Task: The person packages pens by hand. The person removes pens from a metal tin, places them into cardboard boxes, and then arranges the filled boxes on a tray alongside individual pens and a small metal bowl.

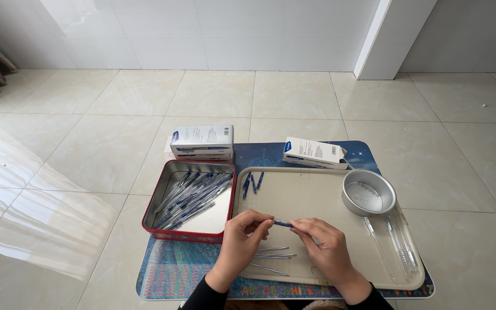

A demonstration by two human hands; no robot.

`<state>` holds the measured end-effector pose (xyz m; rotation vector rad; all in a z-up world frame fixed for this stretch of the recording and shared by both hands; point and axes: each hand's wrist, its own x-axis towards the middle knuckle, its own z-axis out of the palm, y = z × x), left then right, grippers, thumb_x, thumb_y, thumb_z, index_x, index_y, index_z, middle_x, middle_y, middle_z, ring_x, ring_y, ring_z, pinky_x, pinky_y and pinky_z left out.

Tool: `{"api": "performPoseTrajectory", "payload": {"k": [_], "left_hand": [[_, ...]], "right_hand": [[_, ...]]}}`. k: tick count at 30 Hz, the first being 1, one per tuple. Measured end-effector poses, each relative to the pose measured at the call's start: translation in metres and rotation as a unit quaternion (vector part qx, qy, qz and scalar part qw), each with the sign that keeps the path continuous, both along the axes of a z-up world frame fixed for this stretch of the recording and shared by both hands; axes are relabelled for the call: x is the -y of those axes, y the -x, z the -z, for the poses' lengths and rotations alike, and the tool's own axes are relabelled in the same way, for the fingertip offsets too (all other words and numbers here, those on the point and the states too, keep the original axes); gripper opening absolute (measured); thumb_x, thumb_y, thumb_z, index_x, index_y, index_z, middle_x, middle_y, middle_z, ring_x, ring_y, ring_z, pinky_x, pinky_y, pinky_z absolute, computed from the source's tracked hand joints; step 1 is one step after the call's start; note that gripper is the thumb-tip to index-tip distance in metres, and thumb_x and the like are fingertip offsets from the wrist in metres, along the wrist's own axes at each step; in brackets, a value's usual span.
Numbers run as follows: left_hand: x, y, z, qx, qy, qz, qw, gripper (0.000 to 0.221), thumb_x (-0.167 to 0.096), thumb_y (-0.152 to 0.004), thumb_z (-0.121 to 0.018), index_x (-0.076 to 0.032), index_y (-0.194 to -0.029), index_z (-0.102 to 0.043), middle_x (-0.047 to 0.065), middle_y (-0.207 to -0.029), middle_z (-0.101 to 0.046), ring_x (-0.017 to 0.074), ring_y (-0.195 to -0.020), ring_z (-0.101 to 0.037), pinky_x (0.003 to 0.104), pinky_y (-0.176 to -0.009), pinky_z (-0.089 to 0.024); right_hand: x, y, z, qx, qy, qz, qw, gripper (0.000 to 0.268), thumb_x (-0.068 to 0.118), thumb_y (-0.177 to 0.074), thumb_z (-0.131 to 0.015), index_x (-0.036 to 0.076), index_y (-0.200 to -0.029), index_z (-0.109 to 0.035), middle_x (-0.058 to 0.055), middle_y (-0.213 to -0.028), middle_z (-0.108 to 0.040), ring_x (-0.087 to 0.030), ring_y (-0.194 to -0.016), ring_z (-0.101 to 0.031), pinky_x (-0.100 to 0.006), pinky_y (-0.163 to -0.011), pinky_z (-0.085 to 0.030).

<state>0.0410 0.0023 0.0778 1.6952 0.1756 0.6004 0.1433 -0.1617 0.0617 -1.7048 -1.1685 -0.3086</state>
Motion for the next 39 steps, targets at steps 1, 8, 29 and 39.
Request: {"api": "performPoseTrajectory", "payload": {"k": [1, 8, 29, 39], "left_hand": [[0.000, 0.000, 0.000, -0.011, -0.002, -0.006, 1.000, 0.007, -0.007, -0.084, -0.067, -0.004, -0.087, -0.072, 0.005, -0.071, -0.063, 0.0124, -0.057, -0.063, 0.021, -0.054, -0.055], [0.000, 0.001, -0.001, -0.063, -0.016, -0.021, 0.998, 0.025, -0.023, -0.088, -0.065, -0.009, -0.068, -0.062, 0.000, -0.055, -0.057, 0.0091, -0.050, -0.051, 0.024, -0.049, -0.043], [-0.040, -0.053, 0.036, -0.238, -0.457, -0.073, 0.854, 0.029, 0.013, -0.075, -0.060, 0.000, -0.101, -0.057, 0.018, -0.089, -0.063, 0.0324, -0.078, -0.063, 0.039, -0.061, -0.056], [0.000, -0.010, -0.030, -0.106, -0.255, 0.146, 0.950, 0.041, 0.003, -0.078, -0.044, -0.001, -0.116, -0.059, 0.013, -0.103, -0.067, 0.0268, -0.095, -0.065, 0.034, -0.082, -0.051]], "right_hand": [[0.000, 0.000, 0.000, -0.001, 0.002, 0.006, 1.000, 0.025, 0.005, -0.076, -0.071, 0.011, -0.100, -0.072, -0.003, -0.091, -0.074, -0.013, -0.082, -0.072, -0.023, -0.078, -0.058], [-0.001, 0.002, -0.005, 0.023, 0.018, 0.018, 0.999, 0.032, 0.009, -0.076, -0.074, 0.011, -0.107, -0.068, 0.000, -0.093, -0.074, -0.010, -0.082, -0.072, -0.021, -0.078, -0.058], [0.000, 0.000, -0.011, -0.021, 0.012, 0.056, 0.998, 0.019, 0.008, -0.078, -0.070, 0.011, -0.096, -0.071, -0.001, -0.087, -0.073, -0.012, -0.080, -0.071, -0.022, -0.073, -0.057], [0.011, -0.022, -0.048, 0.315, 0.131, 0.061, 0.938, 0.022, -0.002, -0.080, -0.062, 0.016, -0.092, -0.069, 0.005, -0.093, -0.068, -0.022, -0.094, -0.059, -0.046, -0.092, -0.034]]}}
